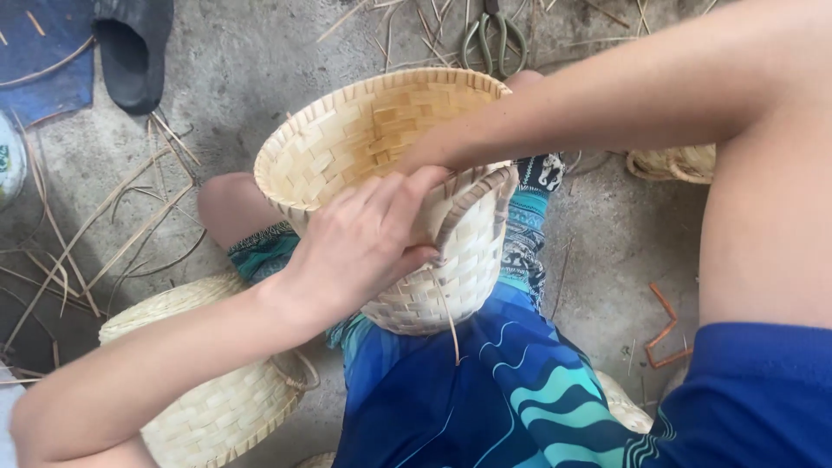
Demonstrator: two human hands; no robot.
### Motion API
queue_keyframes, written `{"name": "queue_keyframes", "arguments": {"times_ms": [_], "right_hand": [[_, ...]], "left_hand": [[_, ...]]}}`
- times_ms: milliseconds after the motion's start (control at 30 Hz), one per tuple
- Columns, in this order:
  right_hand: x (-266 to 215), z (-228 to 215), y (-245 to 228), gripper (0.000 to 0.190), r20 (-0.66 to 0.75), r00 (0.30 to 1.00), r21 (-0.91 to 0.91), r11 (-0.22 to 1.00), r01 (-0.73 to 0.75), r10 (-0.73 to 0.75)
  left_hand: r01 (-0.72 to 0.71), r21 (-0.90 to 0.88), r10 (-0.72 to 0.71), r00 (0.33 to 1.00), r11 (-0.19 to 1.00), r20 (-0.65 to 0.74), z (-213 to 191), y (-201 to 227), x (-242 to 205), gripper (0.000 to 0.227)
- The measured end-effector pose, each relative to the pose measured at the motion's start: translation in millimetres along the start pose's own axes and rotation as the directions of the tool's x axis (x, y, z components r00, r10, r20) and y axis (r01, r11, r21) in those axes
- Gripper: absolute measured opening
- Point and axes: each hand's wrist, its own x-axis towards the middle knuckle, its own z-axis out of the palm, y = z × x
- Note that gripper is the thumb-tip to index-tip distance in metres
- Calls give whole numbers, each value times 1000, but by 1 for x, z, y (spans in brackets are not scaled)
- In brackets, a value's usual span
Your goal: Weaving and assembling bamboo baskets while sitting on the floor.
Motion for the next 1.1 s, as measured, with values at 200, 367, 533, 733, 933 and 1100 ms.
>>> {"name": "queue_keyframes", "arguments": {"times_ms": [200, 367, 533, 733, 933, 1100], "right_hand": [[-11, 9, -20, 52, -95, 994, -95, 995, 41, -50], [-39, 9, -75, 56, -9, 947, 3, 947, -320, 320], [-29, 3, -59, 53, 71, 997, -297, 955, 2, 20], [-102, -16, -83, 51, 66, 994, -258, 961, 102, -88], [-116, -1, -62, 48, -172, 961, -22, 976, 218, -218], [-120, 2, -77, 41, -303, 947, 12, 993, 117, -108]], "left_hand": [[172, -93, -120, 905, 981, 409, -15, -9, 22, 73], [510, -32, -209, 408, 859, 889, -44, -17, 76, 41], [649, -265, 122, 258, 713, 959, -4, -47, 77, 56], [677, -355, 104, 383, 644, 918, -16, -52, 66, 65], [883, -272, 1, 294, 383, 956, -5, -72, 62, 54], [694, -365, 159, 345, 621, 925, 48, -99, 52, 46]]}}
